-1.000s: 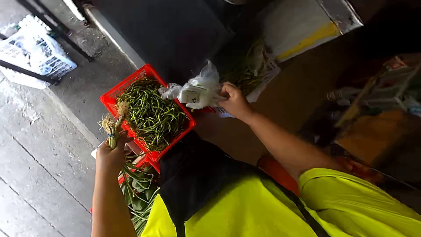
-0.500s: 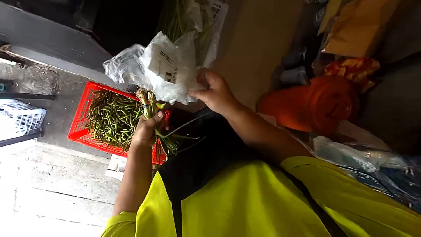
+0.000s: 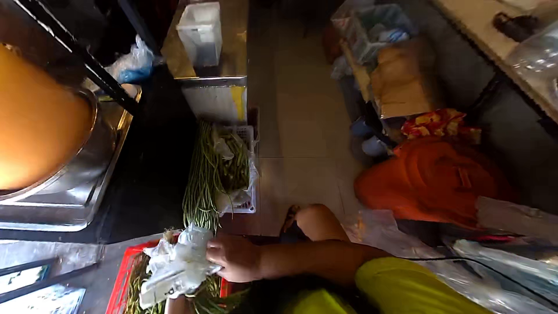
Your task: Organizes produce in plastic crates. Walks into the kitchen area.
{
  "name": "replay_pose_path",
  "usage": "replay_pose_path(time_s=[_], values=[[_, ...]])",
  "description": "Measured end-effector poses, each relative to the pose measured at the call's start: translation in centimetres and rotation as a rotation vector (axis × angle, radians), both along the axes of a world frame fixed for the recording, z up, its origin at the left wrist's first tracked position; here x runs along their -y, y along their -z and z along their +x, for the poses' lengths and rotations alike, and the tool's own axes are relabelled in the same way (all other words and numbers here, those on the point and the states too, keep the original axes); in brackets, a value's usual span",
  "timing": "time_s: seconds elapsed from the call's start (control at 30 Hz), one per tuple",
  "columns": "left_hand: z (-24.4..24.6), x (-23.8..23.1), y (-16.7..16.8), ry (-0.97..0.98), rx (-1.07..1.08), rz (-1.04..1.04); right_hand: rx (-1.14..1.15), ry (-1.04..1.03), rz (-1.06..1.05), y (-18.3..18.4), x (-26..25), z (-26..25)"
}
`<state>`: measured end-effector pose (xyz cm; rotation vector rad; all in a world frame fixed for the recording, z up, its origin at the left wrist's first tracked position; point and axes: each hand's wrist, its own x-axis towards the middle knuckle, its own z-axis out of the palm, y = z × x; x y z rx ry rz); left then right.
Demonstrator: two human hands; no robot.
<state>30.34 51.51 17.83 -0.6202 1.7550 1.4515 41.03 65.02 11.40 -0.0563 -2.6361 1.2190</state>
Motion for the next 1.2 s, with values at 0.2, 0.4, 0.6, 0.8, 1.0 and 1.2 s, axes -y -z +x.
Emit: replay_pose_path(time_s=[0.2,0.4,0.6,0.8,1.0,1.2], values=[[-0.4,7.9,6.5,-0.058,-0.185,0.090,0.027,-0.201,0.010,-0.5,0.9,-2.4],[-3.9,17.1,11.4,-0.192,-0.028,0.447,0.067,-0.149,-0.060,-1.3,1.8,-4.6],[-5.4,20.2,12.0,-0.241,-0.087,0.009,0.024,0.019,-0.065,-0.4,0.6,-5.0],[-5.8,22.1,9.6,0.160,-0.304,-0.453,0.027,0.251,-0.126,-0.9,-3.1,-2.9],[-7.3,22.8,6.3,0.542,-0.425,-0.769,0.069,0.556,-0.258,-1.5,-8.0,-0.1],[-7.1,17.3,5.5,0.744,-0.365,-0.763,0.009,0.738,-0.330,0.1,-11.4,3.8]])
